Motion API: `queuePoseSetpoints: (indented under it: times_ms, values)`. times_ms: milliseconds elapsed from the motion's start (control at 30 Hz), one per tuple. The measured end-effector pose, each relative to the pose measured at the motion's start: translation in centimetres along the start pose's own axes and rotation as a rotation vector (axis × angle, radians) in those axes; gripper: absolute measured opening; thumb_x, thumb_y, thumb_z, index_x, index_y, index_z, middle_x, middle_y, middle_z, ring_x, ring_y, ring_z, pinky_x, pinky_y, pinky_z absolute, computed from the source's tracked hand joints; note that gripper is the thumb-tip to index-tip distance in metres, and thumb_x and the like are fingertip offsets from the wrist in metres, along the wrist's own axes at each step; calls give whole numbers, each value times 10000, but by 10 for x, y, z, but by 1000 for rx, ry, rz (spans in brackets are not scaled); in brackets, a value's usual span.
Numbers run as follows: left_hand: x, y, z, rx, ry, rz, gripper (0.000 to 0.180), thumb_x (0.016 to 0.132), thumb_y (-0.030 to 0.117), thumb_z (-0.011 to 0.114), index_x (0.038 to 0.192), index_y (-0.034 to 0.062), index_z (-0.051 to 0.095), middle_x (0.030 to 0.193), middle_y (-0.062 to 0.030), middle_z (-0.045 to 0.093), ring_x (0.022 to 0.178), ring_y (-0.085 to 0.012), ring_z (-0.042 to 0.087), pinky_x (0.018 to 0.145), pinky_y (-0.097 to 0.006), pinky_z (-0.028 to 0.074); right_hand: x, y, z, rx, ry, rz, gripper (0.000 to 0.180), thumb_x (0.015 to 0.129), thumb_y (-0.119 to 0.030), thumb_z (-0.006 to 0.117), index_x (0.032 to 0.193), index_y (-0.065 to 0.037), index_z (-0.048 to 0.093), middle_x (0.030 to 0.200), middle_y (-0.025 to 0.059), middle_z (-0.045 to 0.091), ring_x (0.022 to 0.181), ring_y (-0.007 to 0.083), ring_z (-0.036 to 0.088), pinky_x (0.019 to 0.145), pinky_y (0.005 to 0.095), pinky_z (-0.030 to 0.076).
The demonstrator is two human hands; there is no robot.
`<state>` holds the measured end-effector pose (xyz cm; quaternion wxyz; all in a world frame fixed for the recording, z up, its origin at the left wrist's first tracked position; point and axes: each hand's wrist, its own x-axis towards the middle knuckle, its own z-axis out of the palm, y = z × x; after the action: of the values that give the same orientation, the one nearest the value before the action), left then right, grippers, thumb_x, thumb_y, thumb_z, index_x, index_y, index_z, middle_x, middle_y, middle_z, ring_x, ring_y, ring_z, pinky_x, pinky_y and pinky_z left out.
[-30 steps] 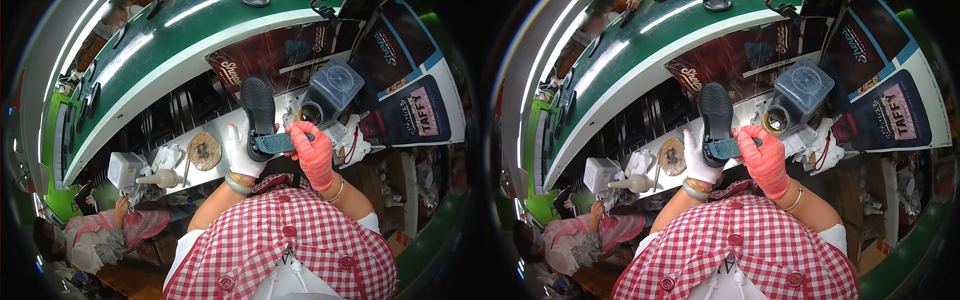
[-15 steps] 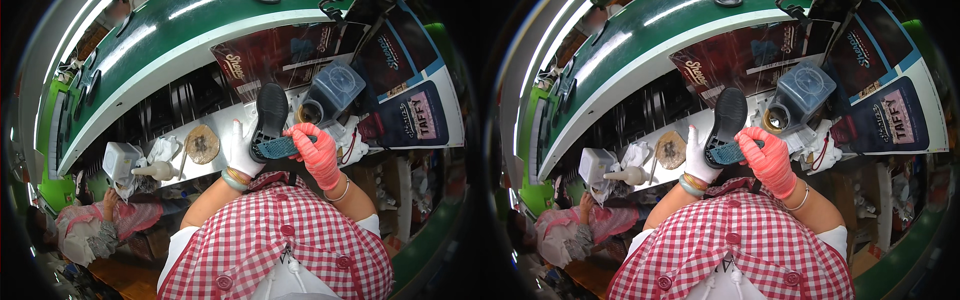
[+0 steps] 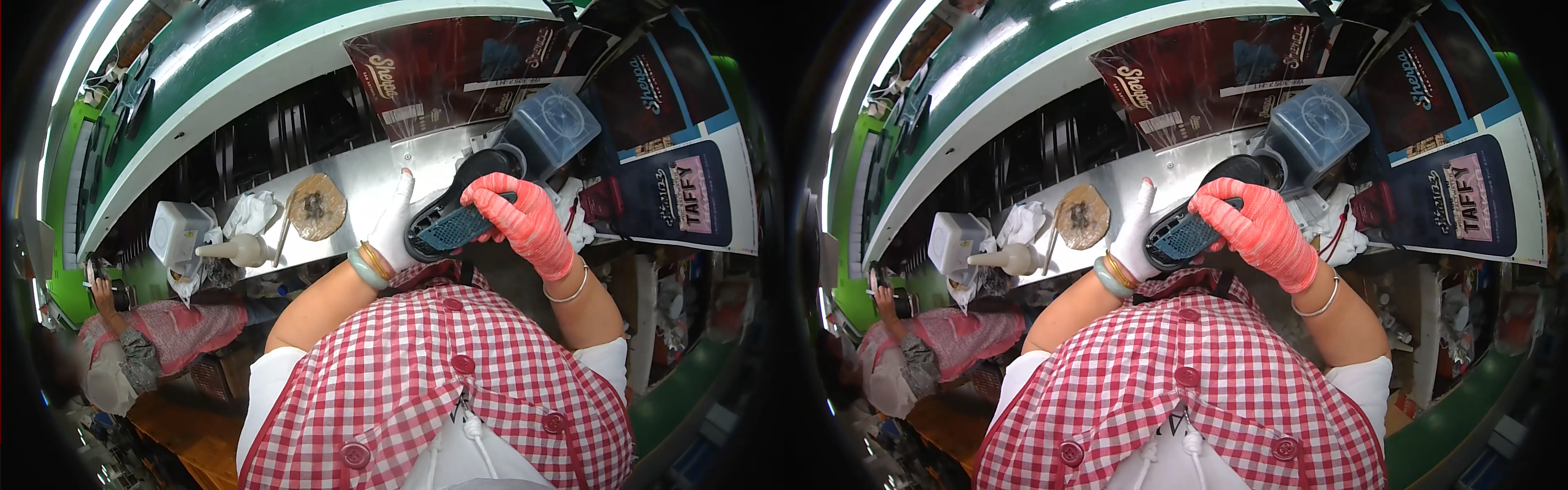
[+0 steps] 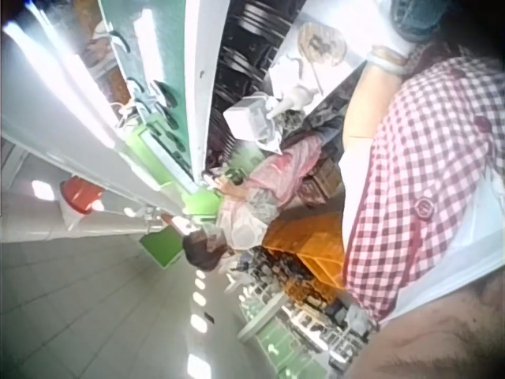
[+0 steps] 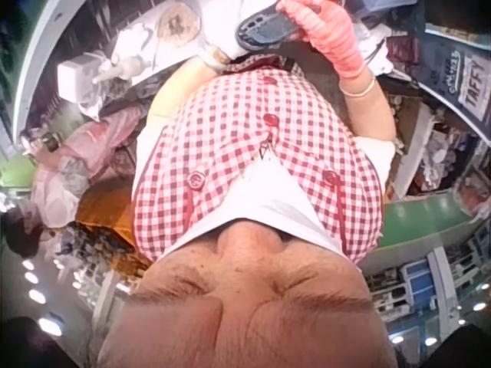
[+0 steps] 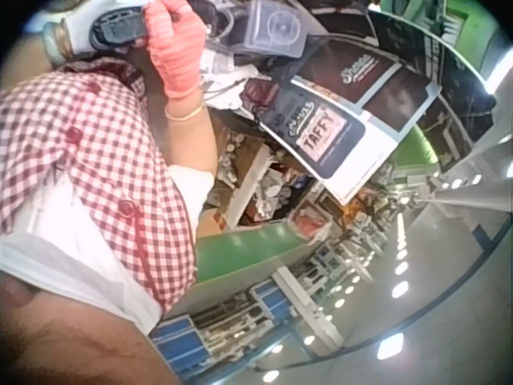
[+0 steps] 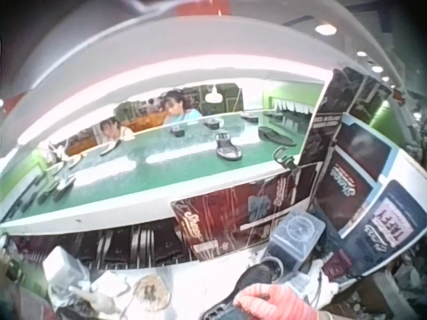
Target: The person scrubs the soles of black shoes using a blue brush and a dark liquid from a container. They repeatedly dip the brush into the liquid and scrub the shoe soles, then place the shoes on a green conveyor belt. The person also uses a spoon to scoop the liquid from a container.
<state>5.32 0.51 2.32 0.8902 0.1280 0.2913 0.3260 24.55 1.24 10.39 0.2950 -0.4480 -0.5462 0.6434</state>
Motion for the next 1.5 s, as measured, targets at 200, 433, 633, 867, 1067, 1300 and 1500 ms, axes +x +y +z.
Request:
queuePoseSetpoints:
  times_ms: [200, 433, 633, 867, 1067, 1300, 1500]
  values:
    - [5, -4, -15, 24, -153, -166, 972, 780, 811, 163, 1293, 25, 416, 1091, -163, 558, 949, -334, 594, 745, -413, 508, 8, -5, -1, -82, -61, 60, 271, 917, -294, 531, 943, -48, 642, 787, 2, 619, 557, 54, 550, 518, 182, 422]
    - [5, -1, -16, 62, -137, -254, 965, 777, 806, 215, 1259, 0, 436, 1042, -172, 577, 799, -371, 642, 599, -396, 562, 15, -15, -1, -171, -188, -11, 277, 901, -268, 539, 954, -15, 637, 786, 31, 623, 532, 58, 539, 520, 195, 430]
    - [4, 5, -21, 86, -123, -339, 908, 778, 797, 241, 1286, 64, 412, 1017, -178, 597, 705, -384, 653, 509, -398, 570, 20, -13, 1, -235, -265, -90, 246, 907, -217, 527, 966, -4, 635, 819, 34, 630, 501, 52, 529, 515, 192, 430]
    - [9, 12, -43, 136, -217, -401, 981, 768, 813, 220, 1319, 23, 403, 1091, -241, 583, 786, -428, 644, 615, -453, 570, 24, -15, 8, -106, -299, 61, 234, 900, -212, 534, 965, -13, 639, 809, 22, 600, 496, 48, 530, 484, 173, 398]
    - [8, 16, -43, 166, -87, -438, 875, 778, 789, 279, 1340, 123, 360, 1025, -217, 601, 642, -429, 643, 466, -470, 567, 26, -14, 12, -92, -285, 117, 237, 892, -245, 535, 926, -43, 655, 717, -21, 528, 497, 45, 543, 430, 150, 344]
    - [3, 26, -39, 239, -102, -491, 999, 720, 840, 291, 1335, 59, 381, 1092, -221, 581, 674, -405, 651, 483, -449, 571, 25, -11, -1, -117, -296, 201, 252, 880, -258, 546, 957, -44, 654, 774, 3, 604, 538, 52, 556, 485, 172, 396]
    - [11, 22, -54, 195, -154, -512, 1079, 714, 855, 251, 1357, -5, 351, 1133, -247, 573, 710, -403, 654, 507, -455, 568, 21, -3, -15, -113, -293, 197, 253, 881, -261, 548, 949, -44, 660, 756, -10, 571, 554, 50, 560, 478, 170, 386]
